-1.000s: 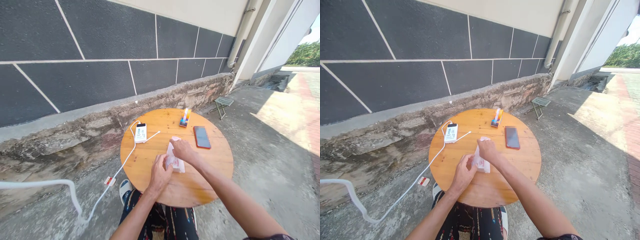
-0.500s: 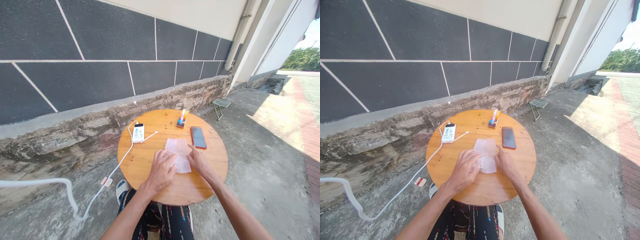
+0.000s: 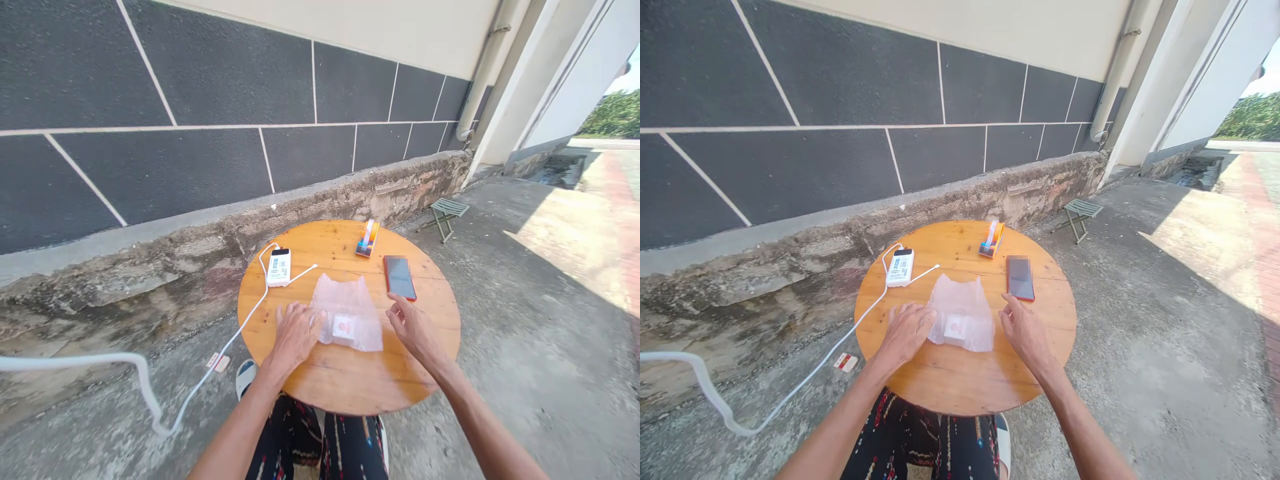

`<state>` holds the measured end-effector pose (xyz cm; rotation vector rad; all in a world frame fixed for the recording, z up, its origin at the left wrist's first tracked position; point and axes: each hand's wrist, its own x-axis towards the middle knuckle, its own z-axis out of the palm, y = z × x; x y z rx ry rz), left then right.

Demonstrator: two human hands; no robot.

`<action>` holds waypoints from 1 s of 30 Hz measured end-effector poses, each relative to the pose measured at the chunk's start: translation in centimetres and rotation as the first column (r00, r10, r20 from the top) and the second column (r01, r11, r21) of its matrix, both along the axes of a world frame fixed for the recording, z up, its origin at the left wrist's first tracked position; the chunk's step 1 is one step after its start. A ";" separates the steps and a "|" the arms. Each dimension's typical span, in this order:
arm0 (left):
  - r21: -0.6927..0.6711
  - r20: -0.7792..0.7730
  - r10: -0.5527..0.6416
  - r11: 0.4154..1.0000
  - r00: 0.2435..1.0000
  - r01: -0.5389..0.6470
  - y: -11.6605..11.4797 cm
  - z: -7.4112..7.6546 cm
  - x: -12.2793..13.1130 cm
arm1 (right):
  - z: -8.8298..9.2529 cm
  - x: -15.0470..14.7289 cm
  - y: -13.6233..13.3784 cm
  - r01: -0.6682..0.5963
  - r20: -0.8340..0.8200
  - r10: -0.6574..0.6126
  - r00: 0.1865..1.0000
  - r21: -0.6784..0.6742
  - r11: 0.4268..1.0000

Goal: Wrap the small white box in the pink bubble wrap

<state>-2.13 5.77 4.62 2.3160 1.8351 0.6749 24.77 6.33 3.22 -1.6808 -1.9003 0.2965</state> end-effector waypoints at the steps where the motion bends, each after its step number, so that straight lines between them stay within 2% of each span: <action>1: 0.038 -0.001 -0.021 0.999 1.000 0.021 -0.1 0.0 0.1 | 1.0 -0.4 -0.5 -0.029 -0.021 0.030 0.999 0.057 0.998; 3: 0.113 -0.001 -0.112 0.987 0.994 0.111 -0.1 0.1 0.4 | 3.0 -1.7 -1.5 -0.157 -0.046 0.165 0.985 0.133 0.979; 5: 0.142 0.001 -0.243 0.960 0.970 0.240 -0.1 0.3 0.8 | 4.6 -3.3 -1.9 -0.348 -0.028 0.353 0.935 0.114 0.931; 8: 0.104 0.012 -0.359 0.929 0.933 0.356 0.2 0.5 1.3 | 5.4 -5.0 -1.4 -0.483 0.049 0.481 0.875 0.037 0.875; 11: 0.058 -0.005 -0.332 0.941 0.943 0.332 0.2 0.9 1.2 | 4.5 -5.3 -0.6 -0.456 0.133 0.458 0.879 -0.042 0.889; 13: 0.054 -0.023 -0.313 0.948 0.949 0.314 -0.3 1.5 0.7 | 3.9 -4.9 -0.9 -0.420 0.173 0.422 0.890 -0.049 0.906; 16: 0.029 0.003 -0.364 0.931 0.931 0.364 -2.0 2.5 -0.5 | 3.9 -4.2 -3.1 -0.402 0.199 0.404 0.893 -0.049 0.914; 19: -0.078 0.050 -0.424 0.901 0.904 0.427 -3.9 3.0 -1.6 | 4.6 -4.2 -6.0 -0.455 0.169 0.471 0.865 -0.126 0.881; 22: -0.165 0.025 -0.397 0.903 0.917 0.396 -4.8 2.4 -2.1 | 4.4 -4.5 -7.9 -0.501 0.134 0.526 0.840 -0.182 0.846; 25: -0.183 -0.023 -0.364 0.917 0.931 0.354 -5.0 1.6 -2.0 | 3.5 -4.6 -8.3 -0.498 0.136 0.531 0.836 -0.218 0.839; 30: -0.047 0.006 -0.320 0.946 0.947 0.320 -3.8 1.3 -1.3 | 3.2 -4.7 -6.5 -0.407 0.142 0.426 0.894 -0.145 0.902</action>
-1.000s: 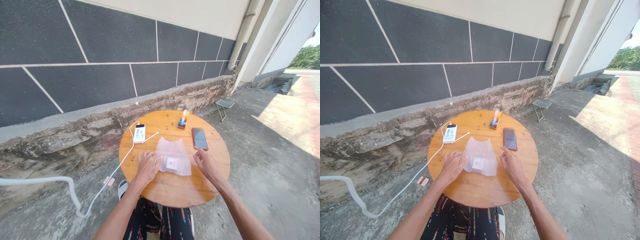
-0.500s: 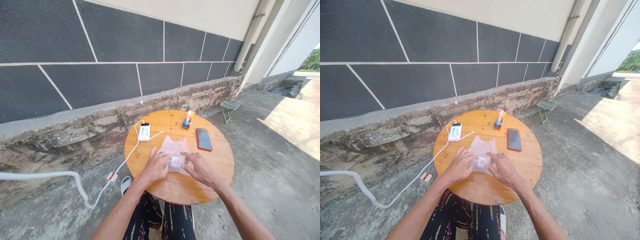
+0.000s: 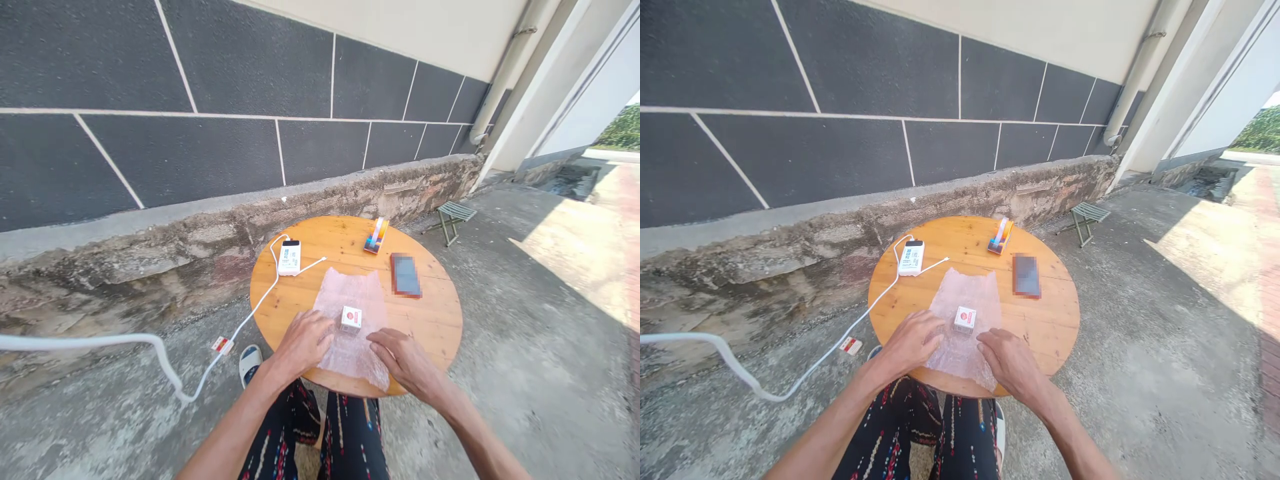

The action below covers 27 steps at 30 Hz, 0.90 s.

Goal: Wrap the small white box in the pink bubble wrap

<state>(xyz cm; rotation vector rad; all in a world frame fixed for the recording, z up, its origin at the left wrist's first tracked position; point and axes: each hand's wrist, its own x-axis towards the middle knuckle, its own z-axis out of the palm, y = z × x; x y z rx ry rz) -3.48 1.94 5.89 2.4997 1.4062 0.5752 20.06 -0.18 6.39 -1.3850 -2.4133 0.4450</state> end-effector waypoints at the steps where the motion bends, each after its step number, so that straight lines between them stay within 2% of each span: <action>1: 0.022 0.029 0.008 1.000 1.000 -0.009 0.5 -0.1 0.2 | 0.1 -0.1 0.6 0.021 -0.007 -0.021 1.000 0.022 1.000; 5: 0.043 0.094 0.057 0.997 0.994 -0.061 2.9 -1.2 0.8 | -0.4 -0.8 3.7 0.112 0.062 -0.118 0.991 0.088 0.990; 8: 0.014 0.109 0.218 0.975 0.970 -0.221 5.1 -2.4 1.0 | -2.0 -0.7 5.6 0.212 0.089 -0.228 0.970 0.159 0.964; 11: -0.088 0.118 0.376 0.926 0.919 -0.367 7.2 -3.1 1.2 | -3.6 0.0 6.8 0.389 -0.044 -0.388 0.921 0.188 0.902; 13: -0.137 0.112 0.428 0.901 0.897 -0.413 8.4 -3.1 1.4 | -4.4 0.7 7.6 0.460 -0.168 -0.440 0.882 0.107 0.881; 16: -0.208 0.082 0.472 0.870 0.878 -0.448 9.8 -2.9 1.6 | -5.2 1.7 8.9 0.431 -0.296 -0.423 0.856 -0.039 0.901; 20: -0.299 0.035 0.456 0.854 0.889 -0.426 11.1 -2.7 1.5 | -5.5 2.8 10.2 0.492 -0.386 -0.485 0.785 -0.088 0.866; 25: -0.307 0.055 0.413 0.873 0.909 -0.378 11.5 -3.5 1.2 | -5.7 3.5 10.9 0.397 -0.371 -0.417 0.830 -0.134 0.908; 27: -0.284 0.069 0.413 0.881 0.908 -0.379 11.5 -3.8 1.4 | -5.9 3.4 11.2 0.415 -0.369 -0.435 0.821 -0.137 0.899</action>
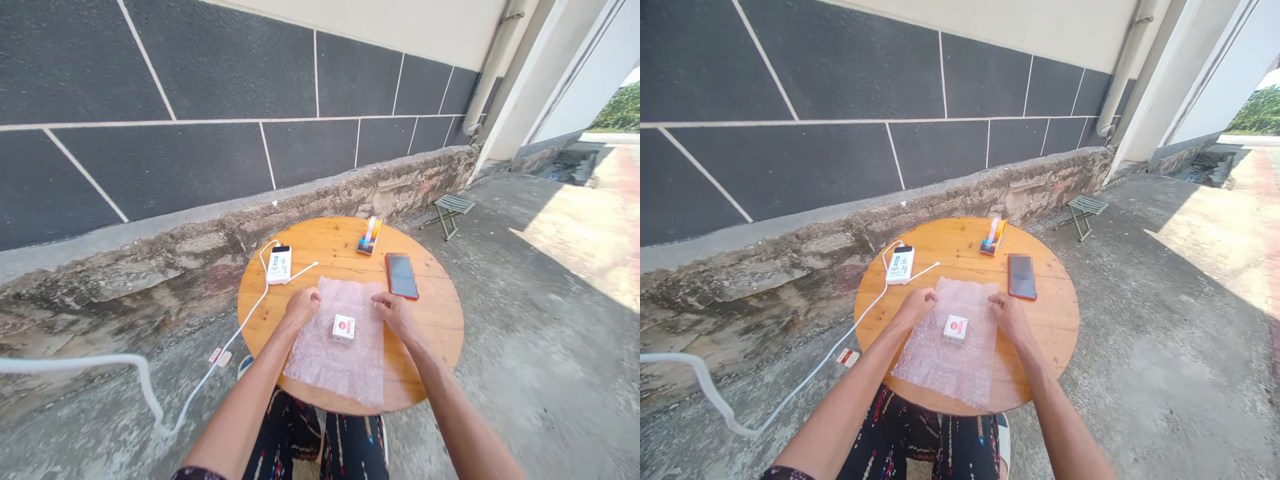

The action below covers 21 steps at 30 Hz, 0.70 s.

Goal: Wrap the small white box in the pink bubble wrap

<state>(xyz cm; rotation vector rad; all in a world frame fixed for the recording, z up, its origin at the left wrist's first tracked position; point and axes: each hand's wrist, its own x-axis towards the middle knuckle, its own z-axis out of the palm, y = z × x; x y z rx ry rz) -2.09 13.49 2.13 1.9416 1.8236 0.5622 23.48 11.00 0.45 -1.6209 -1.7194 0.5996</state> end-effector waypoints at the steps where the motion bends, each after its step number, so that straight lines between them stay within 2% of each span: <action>1: 0.017 0.001 0.001 1.000 1.000 -0.001 0.1 -0.1 0.1 | -0.1 0.0 0.2 0.021 0.002 -0.021 1.000 0.008 1.000; 6: 0.118 0.002 0.011 0.993 1.000 -0.011 1.2 -0.4 1.0 | -0.4 -0.1 1.4 0.115 0.058 -0.118 0.991 0.066 0.991; 9: 0.158 -0.011 0.023 0.987 1.000 -0.021 1.6 -0.5 1.4 | -0.2 -0.1 2.0 0.118 0.118 -0.130 0.984 0.100 0.988; 11: 0.185 -0.021 0.025 0.982 0.999 -0.021 1.1 -0.6 1.5 | -0.2 0.0 2.0 0.103 0.157 -0.121 0.980 0.116 0.988; 14: 0.270 -0.036 0.025 0.963 0.999 -0.014 -1.5 -0.6 1.3 | -0.2 0.2 1.2 0.071 0.222 -0.109 0.969 0.172 0.983; 15: 0.340 -0.051 0.022 0.940 0.998 -0.003 -2.7 -0.7 1.2 | -0.1 0.2 0.7 0.072 0.243 -0.124 0.962 0.213 0.974; 18: 0.410 -0.032 -0.072 0.909 0.997 0.079 -6.4 -0.9 1.1 | 1.0 -0.2 -1.3 0.064 0.263 -0.165 0.951 0.353 0.934; 20: 0.405 0.017 -0.113 0.909 0.993 0.096 -8.3 -1.2 1.3 | 2.1 -1.2 -2.8 -0.008 0.247 -0.095 0.964 0.388 0.921; 21: 0.394 0.034 -0.127 0.913 0.991 0.103 -9.0 -1.3 1.5 | 2.8 -1.9 -3.4 -0.079 0.252 -0.021 0.967 0.383 0.920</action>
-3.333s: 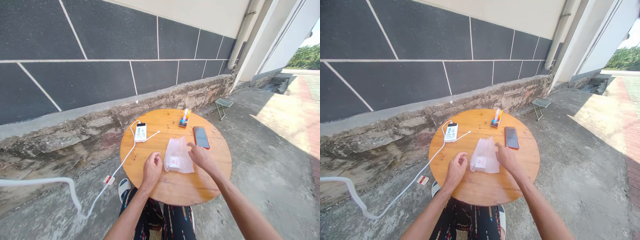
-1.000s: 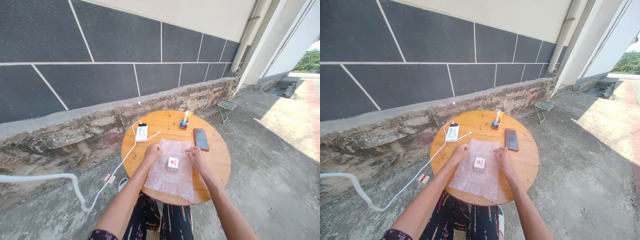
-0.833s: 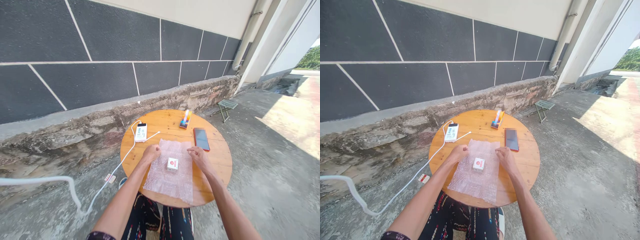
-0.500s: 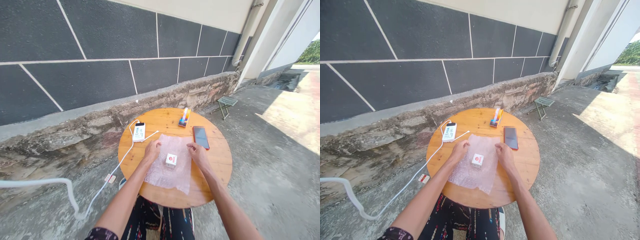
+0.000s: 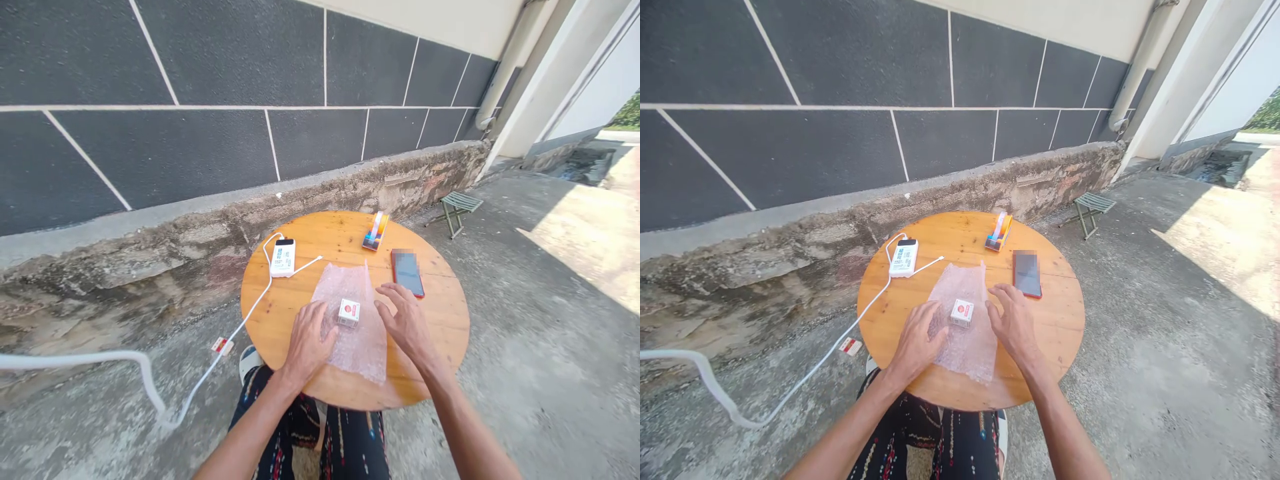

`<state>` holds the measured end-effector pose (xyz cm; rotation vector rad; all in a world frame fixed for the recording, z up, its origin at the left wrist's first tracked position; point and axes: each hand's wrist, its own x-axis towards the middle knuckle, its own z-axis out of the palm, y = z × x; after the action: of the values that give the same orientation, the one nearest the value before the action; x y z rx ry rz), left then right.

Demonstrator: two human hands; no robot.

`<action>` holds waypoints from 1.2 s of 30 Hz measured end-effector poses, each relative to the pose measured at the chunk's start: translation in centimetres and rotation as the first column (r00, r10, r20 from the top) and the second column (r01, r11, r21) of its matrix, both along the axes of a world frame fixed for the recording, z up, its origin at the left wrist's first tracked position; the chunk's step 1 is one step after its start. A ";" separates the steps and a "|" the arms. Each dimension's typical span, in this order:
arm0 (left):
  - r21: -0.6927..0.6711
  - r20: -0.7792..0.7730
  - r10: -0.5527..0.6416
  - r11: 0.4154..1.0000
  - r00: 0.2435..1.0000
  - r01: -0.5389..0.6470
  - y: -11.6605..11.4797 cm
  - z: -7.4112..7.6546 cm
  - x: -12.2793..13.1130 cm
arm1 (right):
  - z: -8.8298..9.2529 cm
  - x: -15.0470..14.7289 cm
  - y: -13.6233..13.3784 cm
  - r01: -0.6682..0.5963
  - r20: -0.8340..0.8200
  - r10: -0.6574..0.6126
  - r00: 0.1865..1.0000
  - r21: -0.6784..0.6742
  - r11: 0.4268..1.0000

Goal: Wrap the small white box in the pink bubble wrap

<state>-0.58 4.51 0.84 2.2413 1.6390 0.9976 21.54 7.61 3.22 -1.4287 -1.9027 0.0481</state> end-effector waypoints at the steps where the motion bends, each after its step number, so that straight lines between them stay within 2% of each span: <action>1: -0.016 0.007 -0.012 1.000 1.000 0.013 -0.5 -0.1 0.3 | 0.6 -0.9 -0.5 -0.077 0.017 0.077 0.997 -0.022 0.997; 4: -0.059 -0.015 -0.049 0.997 0.999 0.048 -0.9 -0.5 1.2 | 1.6 -3.3 -1.4 -0.193 0.144 0.210 0.967 -0.120 0.974; 9: -0.101 -0.049 -0.075 0.992 0.996 0.070 -0.7 -0.9 1.6 | 1.7 -4.8 -1.2 -0.103 0.348 0.187 0.919 -0.247 0.964; 12: -0.118 -0.047 -0.083 0.990 0.995 0.077 -0.8 -1.2 1.3 | 1.3 -4.4 -0.9 -0.049 0.363 0.162 0.918 -0.302 0.952; 15: -0.139 -0.040 -0.094 0.986 0.995 0.087 -0.9 -1.4 1.0 | 0.6 -3.8 -0.7 -0.064 0.262 0.155 0.953 -0.325 0.943; 19: -0.179 -0.064 -0.106 0.980 0.992 0.093 -0.8 -1.4 1.0 | -0.3 -2.1 -0.9 -0.082 0.100 0.119 0.988 -0.314 0.946; 23: -0.203 -0.090 -0.103 0.976 0.991 0.083 -0.8 -1.2 1.1 | -0.5 1.0 -1.7 -0.046 0.039 0.059 0.998 -0.274 0.961; 29: -0.188 -0.079 -0.114 0.977 0.990 0.097 -0.7 -1.1 1.1 | -1.1 6.9 -2.6 0.178 0.107 -0.152 0.983 -0.298 0.938; 31: -0.187 -0.077 -0.118 0.977 0.990 0.102 -0.8 -0.9 1.1 | -1.4 8.3 -2.7 0.226 0.166 -0.182 0.969 -0.299 0.927; 34: -0.214 -0.085 -0.120 0.972 0.989 0.099 -0.9 -0.5 1.2 | -0.7 8.3 -3.6 0.257 0.218 -0.213 0.952 -0.201 0.945; 36: -0.230 -0.101 -0.126 0.968 0.987 0.100 -0.9 -0.3 1.3 | 0.6 6.3 -4.7 0.220 0.160 -0.208 0.965 -0.063 0.973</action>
<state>0.72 3.60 0.52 2.2448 1.5598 0.6318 27.83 2.95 3.84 -1.7297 -1.8734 -0.0915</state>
